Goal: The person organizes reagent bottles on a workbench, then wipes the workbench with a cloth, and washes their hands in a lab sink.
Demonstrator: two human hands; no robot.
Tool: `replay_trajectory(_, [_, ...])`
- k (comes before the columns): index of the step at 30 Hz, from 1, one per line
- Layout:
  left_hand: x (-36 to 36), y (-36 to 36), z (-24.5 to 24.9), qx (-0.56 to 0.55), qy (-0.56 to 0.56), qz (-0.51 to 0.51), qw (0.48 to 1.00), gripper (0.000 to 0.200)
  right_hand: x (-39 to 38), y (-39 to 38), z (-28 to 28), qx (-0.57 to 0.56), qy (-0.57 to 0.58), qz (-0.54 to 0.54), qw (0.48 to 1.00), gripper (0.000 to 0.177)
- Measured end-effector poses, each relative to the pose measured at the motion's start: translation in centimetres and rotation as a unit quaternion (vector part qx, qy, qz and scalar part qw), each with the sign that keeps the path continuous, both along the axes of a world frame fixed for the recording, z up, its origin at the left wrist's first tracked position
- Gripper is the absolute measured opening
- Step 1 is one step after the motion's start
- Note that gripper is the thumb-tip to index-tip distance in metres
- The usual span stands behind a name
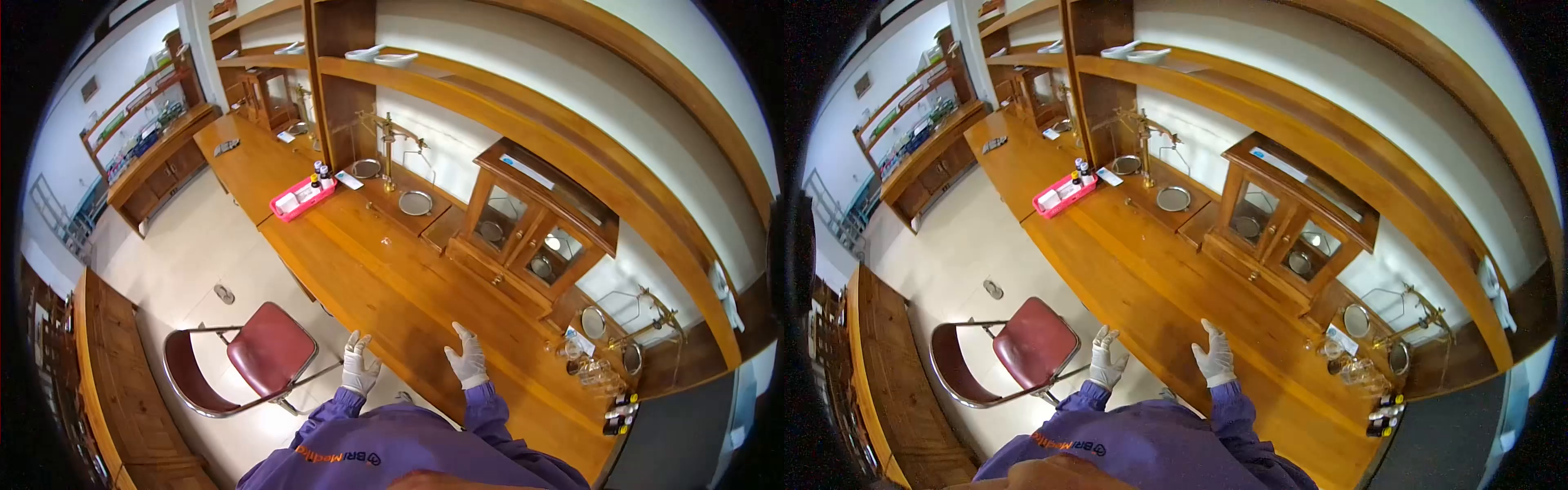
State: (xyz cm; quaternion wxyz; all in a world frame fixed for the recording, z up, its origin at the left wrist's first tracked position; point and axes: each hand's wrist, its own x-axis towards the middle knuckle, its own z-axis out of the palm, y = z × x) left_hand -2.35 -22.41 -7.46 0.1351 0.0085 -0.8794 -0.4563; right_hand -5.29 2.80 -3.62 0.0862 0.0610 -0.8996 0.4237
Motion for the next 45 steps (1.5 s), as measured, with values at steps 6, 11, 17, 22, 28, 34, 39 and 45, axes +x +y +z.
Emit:
replay_trajectory(6, [-2.8,-2.6,-1.8,0.187,-0.012,0.104,0.977,0.059,-5.3,-1.6,-2.4,-0.039,0.030,0.048,0.998,0.056])
replay_trajectory(11, [-7.5,-9.7,-8.0,0.215,0.029,0.109,0.970,0.057,-7.3,-2.2,-1.1,-0.028,0.005,0.052,0.998,0.055])
replay_trajectory(17, [-19.9,-21.4,-10.2,0.478,0.003,0.133,0.868,0.035,-8.5,-1.0,-2.8,0.023,0.024,-0.035,0.999,0.054])
replay_trajectory(22, [-33.9,-32.2,-10.1,0.265,0.007,0.207,0.942,0.043,-11.0,-3.5,-4.3,0.026,-0.039,-0.127,0.991,0.051])
replay_trajectory(28, [-50.3,-45.3,-19.9,0.121,-0.116,0.257,0.952,0.051,-16.4,-13.1,-4.9,0.024,-0.056,-0.051,0.997,0.049])
replay_trajectory(34, [-54.4,-43.6,-13.5,0.183,-0.150,0.283,0.929,0.055,-19.8,-19.4,-2.0,0.031,-0.162,-0.045,0.985,0.051])
replay_trajectory(39, [-57.1,-47.6,-19.5,0.169,-0.248,0.235,0.924,0.049,-20.5,-19.4,-1.7,0.099,-0.198,-0.102,0.970,0.050])
replay_trajectory(45, [-58.8,-51.2,-23.3,0.029,-0.342,0.187,0.921,0.046,-21.4,-20.0,-1.6,0.119,-0.175,-0.109,0.971,0.048])
